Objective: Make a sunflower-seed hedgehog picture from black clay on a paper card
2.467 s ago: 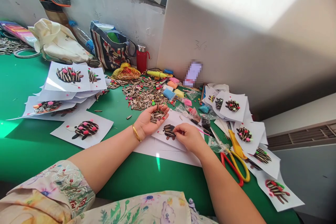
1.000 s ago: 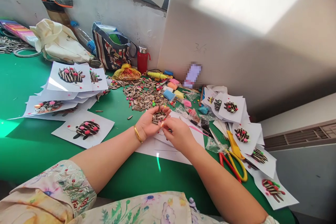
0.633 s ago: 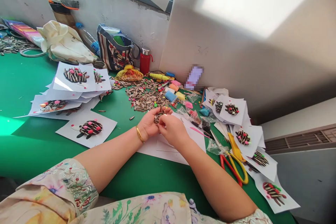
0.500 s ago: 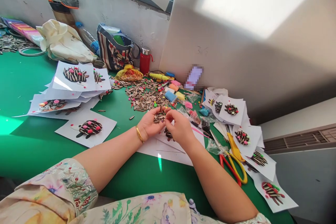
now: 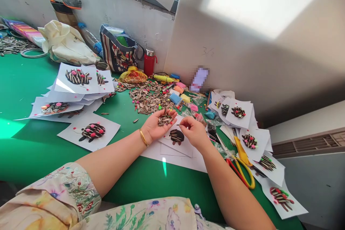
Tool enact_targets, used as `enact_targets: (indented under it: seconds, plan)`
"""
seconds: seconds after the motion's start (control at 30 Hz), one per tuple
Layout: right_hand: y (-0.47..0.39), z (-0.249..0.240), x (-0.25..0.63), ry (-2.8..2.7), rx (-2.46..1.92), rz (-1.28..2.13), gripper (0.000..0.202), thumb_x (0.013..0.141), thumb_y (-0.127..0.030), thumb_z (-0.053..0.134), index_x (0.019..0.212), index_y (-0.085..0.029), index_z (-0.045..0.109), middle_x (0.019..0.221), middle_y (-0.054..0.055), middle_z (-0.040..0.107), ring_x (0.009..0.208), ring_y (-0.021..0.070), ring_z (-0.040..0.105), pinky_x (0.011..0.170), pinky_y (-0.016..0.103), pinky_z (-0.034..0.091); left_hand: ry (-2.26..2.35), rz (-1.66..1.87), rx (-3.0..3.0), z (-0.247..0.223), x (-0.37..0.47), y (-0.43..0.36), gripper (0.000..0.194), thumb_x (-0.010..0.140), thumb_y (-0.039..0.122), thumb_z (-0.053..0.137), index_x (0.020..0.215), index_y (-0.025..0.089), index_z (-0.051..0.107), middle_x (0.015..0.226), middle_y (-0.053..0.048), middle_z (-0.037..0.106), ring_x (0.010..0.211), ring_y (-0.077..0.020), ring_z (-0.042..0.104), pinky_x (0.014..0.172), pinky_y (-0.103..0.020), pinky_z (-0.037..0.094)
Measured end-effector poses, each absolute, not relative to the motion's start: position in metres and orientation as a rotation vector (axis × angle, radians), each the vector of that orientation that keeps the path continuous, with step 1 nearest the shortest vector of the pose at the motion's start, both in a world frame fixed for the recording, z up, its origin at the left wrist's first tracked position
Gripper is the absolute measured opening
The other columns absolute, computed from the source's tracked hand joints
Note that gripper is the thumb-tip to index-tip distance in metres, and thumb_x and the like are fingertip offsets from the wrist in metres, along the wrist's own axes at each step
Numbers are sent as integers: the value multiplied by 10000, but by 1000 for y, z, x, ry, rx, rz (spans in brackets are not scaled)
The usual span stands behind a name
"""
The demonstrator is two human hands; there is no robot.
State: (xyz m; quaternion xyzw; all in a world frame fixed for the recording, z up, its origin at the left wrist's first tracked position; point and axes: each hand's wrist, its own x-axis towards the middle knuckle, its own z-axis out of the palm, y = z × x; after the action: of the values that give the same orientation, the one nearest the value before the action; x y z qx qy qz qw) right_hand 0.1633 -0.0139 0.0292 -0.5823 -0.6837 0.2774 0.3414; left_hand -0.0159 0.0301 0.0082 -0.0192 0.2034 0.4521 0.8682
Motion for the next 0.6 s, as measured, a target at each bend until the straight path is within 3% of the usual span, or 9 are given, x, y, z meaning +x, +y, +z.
enact_targets:
  seconds: [0.23, 0.6]
  plan:
    - [-26, 10, 180, -1715, -1539, 1016, 73, 765, -209, 532, 762, -225, 603, 676, -23, 687, 620, 160, 646, 643, 279, 486, 466, 977, -28, 8, -16, 31, 117, 920, 142, 511, 869, 118, 613, 993, -118, 701, 1004, -227, 687, 956, -424, 535]
    - [-27, 1, 180, -1870, -1565, 921, 146, 768, -178, 510, 748, -233, 644, 684, -15, 693, 660, 163, 630, 663, 271, 464, 477, 972, -26, 6, -15, 32, 103, 911, 125, 515, 889, 121, 615, 996, -119, 705, 997, -228, 691, 951, -430, 538]
